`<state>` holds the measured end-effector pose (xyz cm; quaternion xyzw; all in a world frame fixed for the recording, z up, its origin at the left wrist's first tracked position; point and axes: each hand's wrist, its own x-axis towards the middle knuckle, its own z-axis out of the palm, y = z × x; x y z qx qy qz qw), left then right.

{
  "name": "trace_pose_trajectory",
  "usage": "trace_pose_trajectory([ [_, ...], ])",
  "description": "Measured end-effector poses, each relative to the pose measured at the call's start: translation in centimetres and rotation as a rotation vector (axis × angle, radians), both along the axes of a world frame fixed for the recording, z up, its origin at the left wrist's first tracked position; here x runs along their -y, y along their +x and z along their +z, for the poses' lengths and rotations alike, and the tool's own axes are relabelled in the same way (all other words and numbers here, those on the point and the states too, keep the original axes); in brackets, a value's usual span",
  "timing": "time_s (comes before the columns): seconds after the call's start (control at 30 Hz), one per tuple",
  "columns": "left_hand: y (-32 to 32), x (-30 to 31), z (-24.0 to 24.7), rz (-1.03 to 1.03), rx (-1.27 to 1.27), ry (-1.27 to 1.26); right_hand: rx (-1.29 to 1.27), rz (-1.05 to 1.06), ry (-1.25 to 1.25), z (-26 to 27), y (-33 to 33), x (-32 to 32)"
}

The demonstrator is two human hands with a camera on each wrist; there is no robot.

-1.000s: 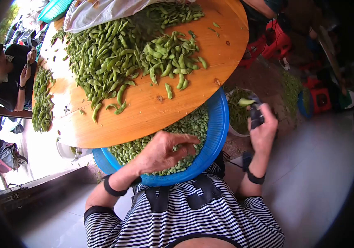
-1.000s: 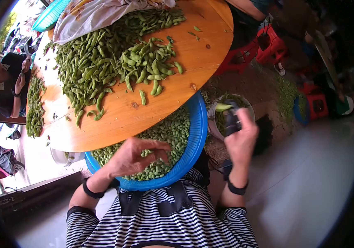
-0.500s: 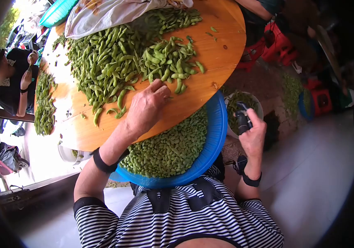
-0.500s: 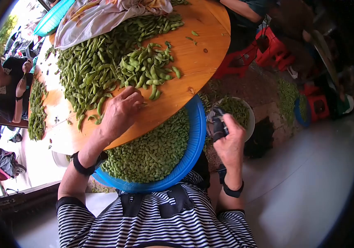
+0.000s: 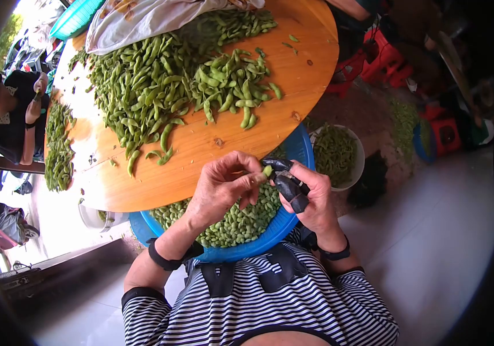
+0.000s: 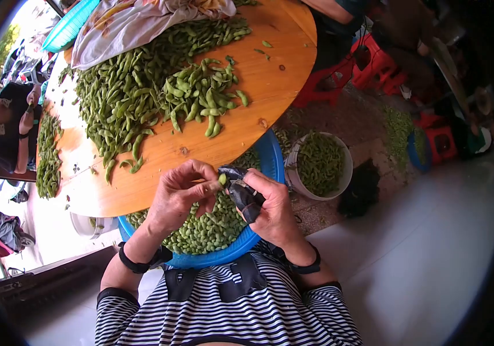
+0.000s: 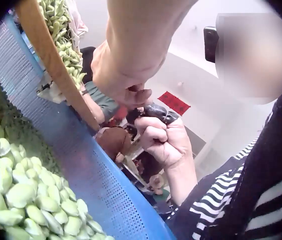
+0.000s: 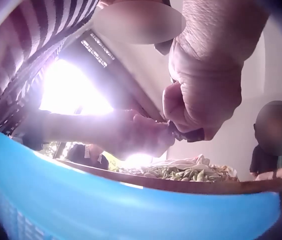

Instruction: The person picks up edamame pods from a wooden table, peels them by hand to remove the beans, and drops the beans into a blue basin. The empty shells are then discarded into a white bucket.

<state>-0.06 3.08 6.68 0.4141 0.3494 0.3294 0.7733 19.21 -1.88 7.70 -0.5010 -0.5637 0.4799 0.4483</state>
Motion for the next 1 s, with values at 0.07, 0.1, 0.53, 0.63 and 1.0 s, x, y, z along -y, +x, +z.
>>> trace_pose_trajectory([
  [0.07, 0.4, 0.2, 0.4, 0.04, -0.015, -0.017, -0.064, 0.03, -0.142, 0.2, 0.2, 0.2],
  [0.1, 0.4, 0.3, 0.3, 0.039, -0.015, -0.018, -0.063, 0.029, -0.142, 0.0, 0.2, 0.1],
  [0.53, 1.1, 1.1, -0.1, 0.154, 0.142, -0.119, -0.286, 0.077, -0.139, -0.7, 0.7, 0.1],
  [0.63, 0.8, 0.9, -0.9, 0.04, 0.278, -0.328, -0.688, 0.114, -0.372, -1.2, 0.9, 0.1],
  [1.0, 2.0, 2.8, -1.1, 0.171, -0.176, 0.246, 0.102, -0.019, 0.053, -0.6, -0.5, 0.8],
])
